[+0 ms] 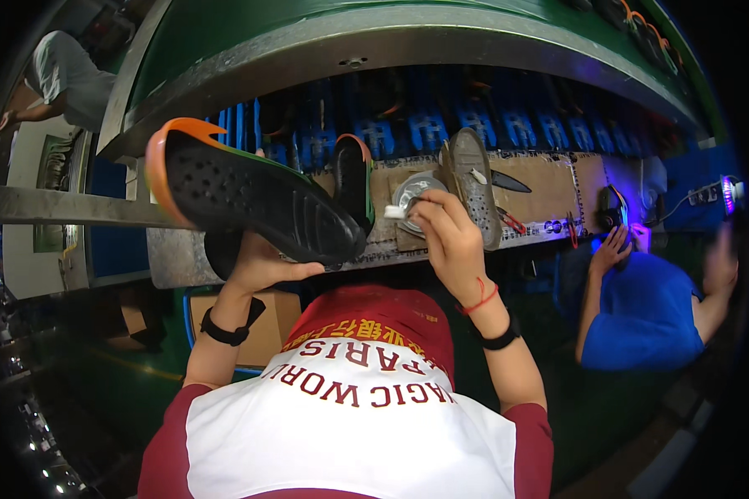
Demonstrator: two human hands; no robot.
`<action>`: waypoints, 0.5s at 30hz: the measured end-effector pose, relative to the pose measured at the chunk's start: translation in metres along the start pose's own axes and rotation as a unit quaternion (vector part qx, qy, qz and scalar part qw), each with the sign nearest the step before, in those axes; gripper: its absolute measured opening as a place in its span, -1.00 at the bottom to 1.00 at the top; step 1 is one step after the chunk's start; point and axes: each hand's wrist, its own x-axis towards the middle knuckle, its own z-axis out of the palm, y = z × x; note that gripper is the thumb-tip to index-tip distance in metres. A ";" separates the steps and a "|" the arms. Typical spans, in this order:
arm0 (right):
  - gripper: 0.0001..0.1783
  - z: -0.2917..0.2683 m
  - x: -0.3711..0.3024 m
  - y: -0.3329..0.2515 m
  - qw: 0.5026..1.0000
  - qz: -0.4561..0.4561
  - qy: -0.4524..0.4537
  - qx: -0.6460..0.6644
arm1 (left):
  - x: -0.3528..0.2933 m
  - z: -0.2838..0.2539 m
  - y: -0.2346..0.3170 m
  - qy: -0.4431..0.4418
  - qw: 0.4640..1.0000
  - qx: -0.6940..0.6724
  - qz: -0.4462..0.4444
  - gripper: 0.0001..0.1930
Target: Apply adhesive to the edges of shoe soles using a small brush.
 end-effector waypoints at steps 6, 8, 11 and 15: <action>-0.78 -0.024 0.011 -0.048 0.992 -0.084 -0.057 0.073 | -0.010 0.005 0.024 -0.084 0.956 0.266 0.090 -0.10; -0.77 -0.026 0.011 -0.052 0.991 -0.096 -0.067 0.066 | 0.001 0.010 0.038 -0.019 0.982 -0.119 -0.142 0.00; -0.75 -0.031 0.015 -0.055 0.989 -0.117 -0.081 0.039 | 0.014 0.011 0.052 -0.007 0.983 0.138 0.117 0.08; -0.74 -0.031 0.016 -0.052 0.987 -0.139 -0.075 -0.003 | 0.014 0.011 0.063 -0.061 0.993 0.073 0.075 -0.02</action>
